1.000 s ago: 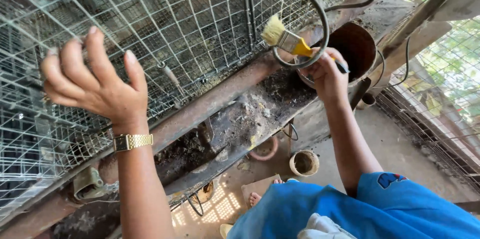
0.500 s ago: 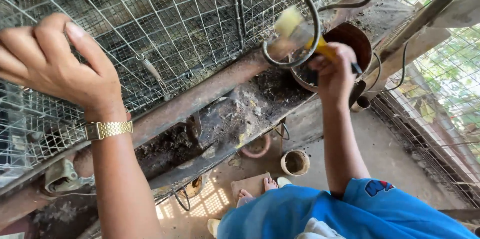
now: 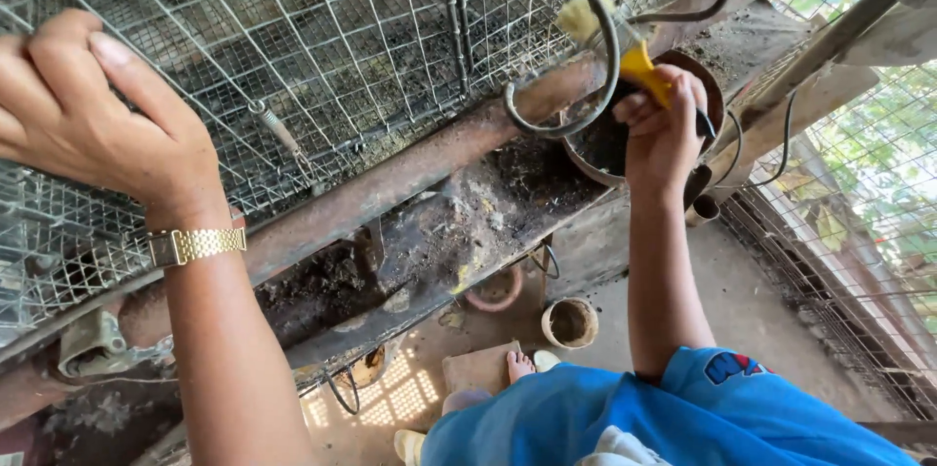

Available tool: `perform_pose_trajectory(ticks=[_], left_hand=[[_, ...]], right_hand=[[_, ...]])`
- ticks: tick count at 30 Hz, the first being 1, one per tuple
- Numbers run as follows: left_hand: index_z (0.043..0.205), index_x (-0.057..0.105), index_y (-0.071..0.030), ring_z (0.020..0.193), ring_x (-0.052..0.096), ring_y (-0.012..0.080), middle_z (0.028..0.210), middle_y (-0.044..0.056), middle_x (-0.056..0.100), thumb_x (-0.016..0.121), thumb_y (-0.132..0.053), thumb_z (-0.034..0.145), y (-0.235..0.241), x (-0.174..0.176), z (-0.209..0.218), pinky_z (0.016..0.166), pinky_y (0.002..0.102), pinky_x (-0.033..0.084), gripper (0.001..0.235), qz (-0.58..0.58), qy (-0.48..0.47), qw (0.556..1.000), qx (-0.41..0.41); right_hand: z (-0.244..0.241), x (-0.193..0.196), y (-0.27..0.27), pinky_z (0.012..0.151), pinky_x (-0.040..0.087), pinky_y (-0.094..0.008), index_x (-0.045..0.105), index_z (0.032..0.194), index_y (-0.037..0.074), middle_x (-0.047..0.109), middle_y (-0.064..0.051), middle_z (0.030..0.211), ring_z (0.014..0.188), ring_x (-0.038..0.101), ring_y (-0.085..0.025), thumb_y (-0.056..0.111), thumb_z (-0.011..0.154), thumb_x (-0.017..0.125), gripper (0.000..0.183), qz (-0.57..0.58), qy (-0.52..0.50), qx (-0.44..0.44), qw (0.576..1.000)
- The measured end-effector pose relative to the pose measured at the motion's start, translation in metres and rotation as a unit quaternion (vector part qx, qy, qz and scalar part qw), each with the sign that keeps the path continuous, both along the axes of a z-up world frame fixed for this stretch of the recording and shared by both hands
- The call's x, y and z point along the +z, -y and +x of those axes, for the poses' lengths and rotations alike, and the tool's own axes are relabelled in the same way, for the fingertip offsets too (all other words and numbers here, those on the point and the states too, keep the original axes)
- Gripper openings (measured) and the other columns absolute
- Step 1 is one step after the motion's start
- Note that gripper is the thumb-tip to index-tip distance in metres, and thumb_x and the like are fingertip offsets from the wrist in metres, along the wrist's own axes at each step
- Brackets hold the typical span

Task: The person uses a brush to clean the inside of a wire cage. They repeatedly dip the brush into a bucket of liquid and scrub the cage's mesh and frame.

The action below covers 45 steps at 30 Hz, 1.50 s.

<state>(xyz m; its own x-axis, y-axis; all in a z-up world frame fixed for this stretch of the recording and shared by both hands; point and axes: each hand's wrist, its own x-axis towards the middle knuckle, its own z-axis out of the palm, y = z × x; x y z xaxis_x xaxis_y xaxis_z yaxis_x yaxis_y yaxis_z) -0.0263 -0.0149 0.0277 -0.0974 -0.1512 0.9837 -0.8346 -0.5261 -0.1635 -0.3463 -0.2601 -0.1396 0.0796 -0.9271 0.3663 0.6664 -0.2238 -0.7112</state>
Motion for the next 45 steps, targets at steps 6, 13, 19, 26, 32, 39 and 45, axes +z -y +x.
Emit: perform_pose_trajectory(ticks=[6,13,19,26,32,39,45], left_hand=[[0.104,0.067,-0.005,0.087,0.049,0.0322,0.101,0.011,0.055,0.035,-0.021,0.117,-0.003,0.003,-0.005,0.077,0.042,0.032,0.037,0.008,-0.007,1.000,-0.006],[0.108,0.069,-0.005,0.084,0.054,0.0357,0.105,0.013,0.059,0.037,-0.021,0.116,-0.004,-0.001,-0.005,0.071,0.045,0.034,0.036,0.018,-0.037,0.999,-0.003],[0.105,0.067,-0.005,0.087,0.047,0.0306,0.099,0.011,0.051,0.032,-0.019,0.118,-0.007,0.003,0.000,0.078,0.042,0.032,0.040,0.027,0.024,0.999,-0.009],[0.103,0.065,-0.005,0.089,0.047,0.0317,0.096,0.011,0.048,0.029,-0.023,0.119,-0.006,0.004,0.002,0.080,0.044,0.033,0.043,0.018,0.032,0.999,-0.019],[0.103,0.066,-0.006,0.087,0.046,0.0308,0.094,0.010,0.046,0.029,-0.023,0.119,-0.004,0.004,0.005,0.078,0.043,0.032,0.043,0.006,0.038,0.999,-0.014],[0.105,0.066,-0.008,0.087,0.047,0.0304,0.095,0.009,0.047,0.030,-0.023,0.118,-0.004,0.002,0.005,0.078,0.042,0.033,0.041,0.008,0.036,0.999,-0.008],[0.106,0.065,-0.008,0.086,0.045,0.0313,0.097,0.010,0.047,0.030,-0.023,0.118,-0.006,0.003,0.004,0.076,0.042,0.032,0.040,0.016,0.022,1.000,-0.009]], right_hand=[[0.035,-0.027,-0.014,0.050,0.036,-0.021,0.067,0.105,0.004,0.051,-0.002,0.055,0.048,0.042,-0.008,0.017,0.102,0.062,0.015,0.001,0.013,-0.025,1.000],[0.007,-0.021,-0.013,0.057,0.059,-0.034,0.066,0.102,0.001,0.064,-0.013,0.074,0.062,0.066,-0.023,0.015,0.101,0.059,0.016,-0.059,-0.035,0.065,0.996],[0.031,-0.021,0.003,0.037,0.028,-0.018,0.068,0.108,0.004,0.068,-0.004,0.078,0.042,0.043,-0.005,0.018,0.103,0.062,0.017,-0.030,0.037,-0.045,0.998],[0.026,-0.013,-0.022,0.057,0.063,-0.032,0.069,0.103,-0.001,0.070,-0.018,0.084,0.063,0.071,-0.028,-0.001,0.094,0.056,0.016,0.012,-0.005,0.118,0.993],[0.027,-0.005,0.006,0.057,0.052,-0.024,0.067,0.108,0.007,0.068,-0.009,0.087,0.070,0.066,-0.015,0.021,0.100,0.066,0.017,-0.019,0.108,0.002,0.994],[0.039,-0.008,-0.017,0.067,0.060,-0.029,0.067,0.100,0.003,0.069,-0.015,0.096,0.077,0.070,-0.023,0.008,0.096,0.064,0.007,0.019,0.078,0.105,0.991],[0.033,-0.007,0.006,0.062,0.050,-0.023,0.070,0.107,0.011,0.068,-0.009,0.103,0.072,0.064,-0.015,0.031,0.098,0.069,0.021,-0.011,0.122,0.074,0.990]])
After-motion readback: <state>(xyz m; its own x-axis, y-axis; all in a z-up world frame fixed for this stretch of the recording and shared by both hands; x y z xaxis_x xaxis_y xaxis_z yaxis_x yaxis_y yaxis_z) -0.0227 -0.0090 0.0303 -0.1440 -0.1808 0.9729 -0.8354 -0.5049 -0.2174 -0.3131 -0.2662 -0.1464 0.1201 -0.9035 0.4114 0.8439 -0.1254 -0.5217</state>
